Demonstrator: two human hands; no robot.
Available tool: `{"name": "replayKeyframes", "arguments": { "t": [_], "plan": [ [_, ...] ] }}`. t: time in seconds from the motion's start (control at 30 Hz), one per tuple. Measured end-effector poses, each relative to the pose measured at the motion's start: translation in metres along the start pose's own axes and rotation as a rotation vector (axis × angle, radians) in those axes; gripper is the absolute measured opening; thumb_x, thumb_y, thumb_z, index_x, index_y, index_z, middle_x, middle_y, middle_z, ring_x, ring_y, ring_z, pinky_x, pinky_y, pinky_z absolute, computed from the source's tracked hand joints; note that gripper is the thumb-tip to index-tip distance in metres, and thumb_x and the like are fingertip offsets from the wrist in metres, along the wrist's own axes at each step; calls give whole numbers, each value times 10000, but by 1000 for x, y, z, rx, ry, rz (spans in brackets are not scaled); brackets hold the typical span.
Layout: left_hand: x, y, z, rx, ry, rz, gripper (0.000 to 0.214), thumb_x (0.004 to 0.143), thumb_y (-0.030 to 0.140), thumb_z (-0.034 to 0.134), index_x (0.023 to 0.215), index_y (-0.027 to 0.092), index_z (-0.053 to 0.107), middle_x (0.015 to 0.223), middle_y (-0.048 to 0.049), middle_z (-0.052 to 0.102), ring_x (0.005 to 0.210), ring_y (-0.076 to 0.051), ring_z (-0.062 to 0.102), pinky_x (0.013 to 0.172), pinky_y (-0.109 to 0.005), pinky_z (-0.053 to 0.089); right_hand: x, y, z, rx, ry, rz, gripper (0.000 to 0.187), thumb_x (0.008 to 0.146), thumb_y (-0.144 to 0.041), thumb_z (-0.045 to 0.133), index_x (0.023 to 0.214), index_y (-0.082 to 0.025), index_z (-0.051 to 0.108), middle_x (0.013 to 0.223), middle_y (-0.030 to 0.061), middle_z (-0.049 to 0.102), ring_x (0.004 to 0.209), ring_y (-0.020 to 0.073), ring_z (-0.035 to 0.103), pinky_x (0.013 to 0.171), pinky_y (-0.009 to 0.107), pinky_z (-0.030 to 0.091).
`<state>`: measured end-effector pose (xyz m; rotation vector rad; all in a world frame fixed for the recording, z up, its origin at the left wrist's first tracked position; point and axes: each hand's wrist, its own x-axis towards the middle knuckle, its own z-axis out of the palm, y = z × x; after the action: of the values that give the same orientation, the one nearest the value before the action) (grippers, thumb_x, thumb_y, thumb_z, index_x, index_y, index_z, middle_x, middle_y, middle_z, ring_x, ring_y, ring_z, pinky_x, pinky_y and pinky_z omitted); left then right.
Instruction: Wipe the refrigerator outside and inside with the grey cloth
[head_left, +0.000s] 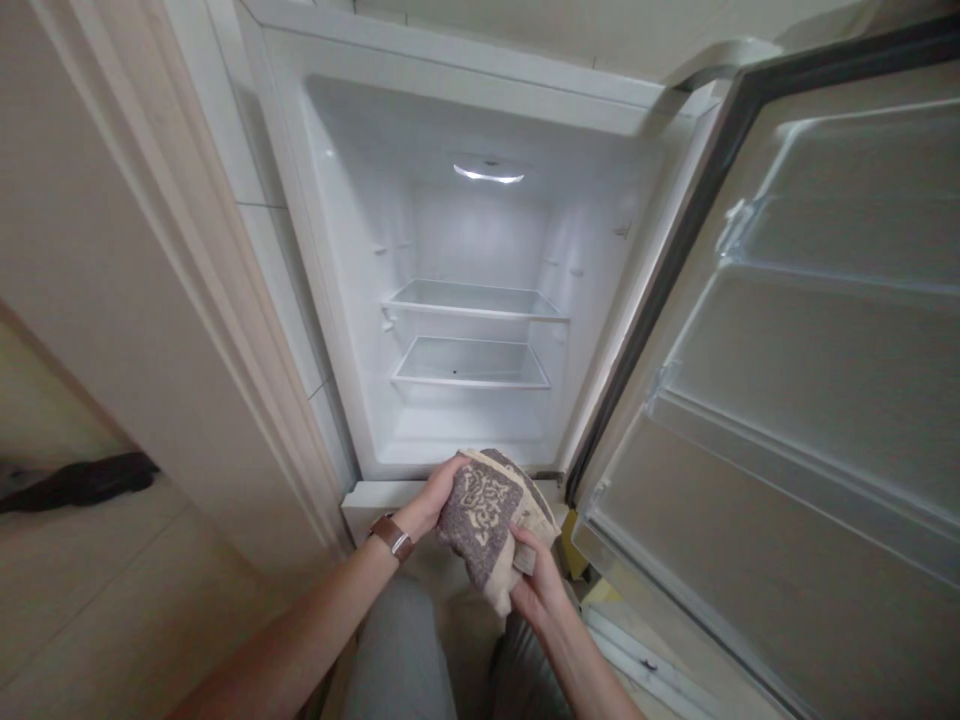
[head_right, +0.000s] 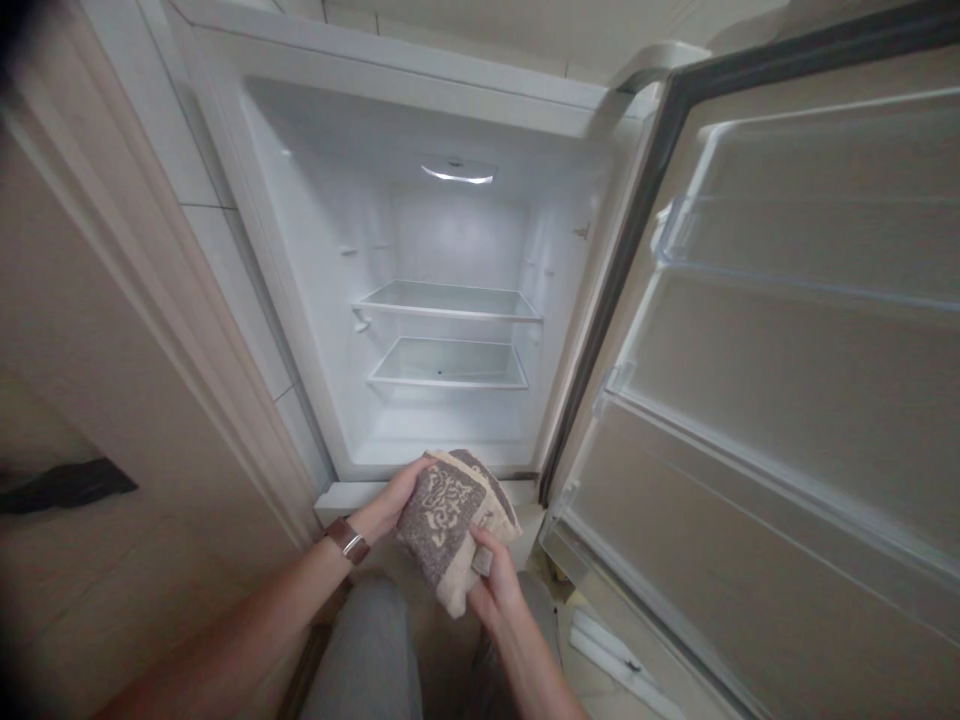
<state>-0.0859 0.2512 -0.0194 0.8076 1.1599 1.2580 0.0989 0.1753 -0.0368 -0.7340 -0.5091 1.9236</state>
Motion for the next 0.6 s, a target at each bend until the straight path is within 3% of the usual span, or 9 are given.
{"name": "replayKeyframes", "arguments": {
  "t": [0.1,0.23,0.3,0.37,0.43,0.5,0.6],
  "plan": [
    [27,-3,-21,184,60,86,445,826,591,537,927,175,660,902,-99,747,832,-256,717,806,-396,568,28,-14,9,-75,78,1,374,672,-312,812,1007,-182,709,867,73,785,947,312,761,876,476,623],
    [61,3,-70,408,236,245,223,826,380,594,960,204,627,1038,-102,718,1057,-267,673,1010,-440,496,69,-47,17,-336,266,-360,521,648,-286,779,1152,-212,669,1036,57,782,1009,280,739,930,437,593],
    [74,3,-96,477,275,302,168,796,283,639,950,216,639,1123,-103,702,1205,-279,602,1146,-454,387,89,-64,20,-655,349,-563,504,712,-294,707,1203,-200,654,1106,84,764,1037,278,717,964,432,564],
    [86,0,-116,651,249,390,169,819,248,632,981,223,671,1198,-112,692,1275,-289,558,1211,-461,308,106,-75,21,-1123,390,-682,465,802,-266,603,1257,-178,645,1163,127,739,1062,293,692,978,433,535],
    [96,-9,-129,940,191,500,201,878,255,589,1043,226,699,1249,-125,688,1289,-294,558,1225,-472,291,120,-77,23,-1609,379,-677,502,859,-182,506,1349,-195,614,1264,146,696,1111,294,666,982,412,508],
    [105,-20,-136,1208,160,591,268,928,274,538,1126,222,712,1304,-141,678,1312,-300,555,1218,-482,305,133,-72,25,-1992,294,-557,579,877,-131,474,1436,-253,566,1353,132,647,1170,291,634,981,399,493],
    [112,-36,-140,1348,173,640,381,959,313,512,1279,207,688,1417,-156,629,1396,-318,504,1224,-489,297,152,-61,30,-2307,91,-350,585,896,-344,609,1475,-308,538,1432,130,587,1296,367,528,1031,508,455]
  ]
}}
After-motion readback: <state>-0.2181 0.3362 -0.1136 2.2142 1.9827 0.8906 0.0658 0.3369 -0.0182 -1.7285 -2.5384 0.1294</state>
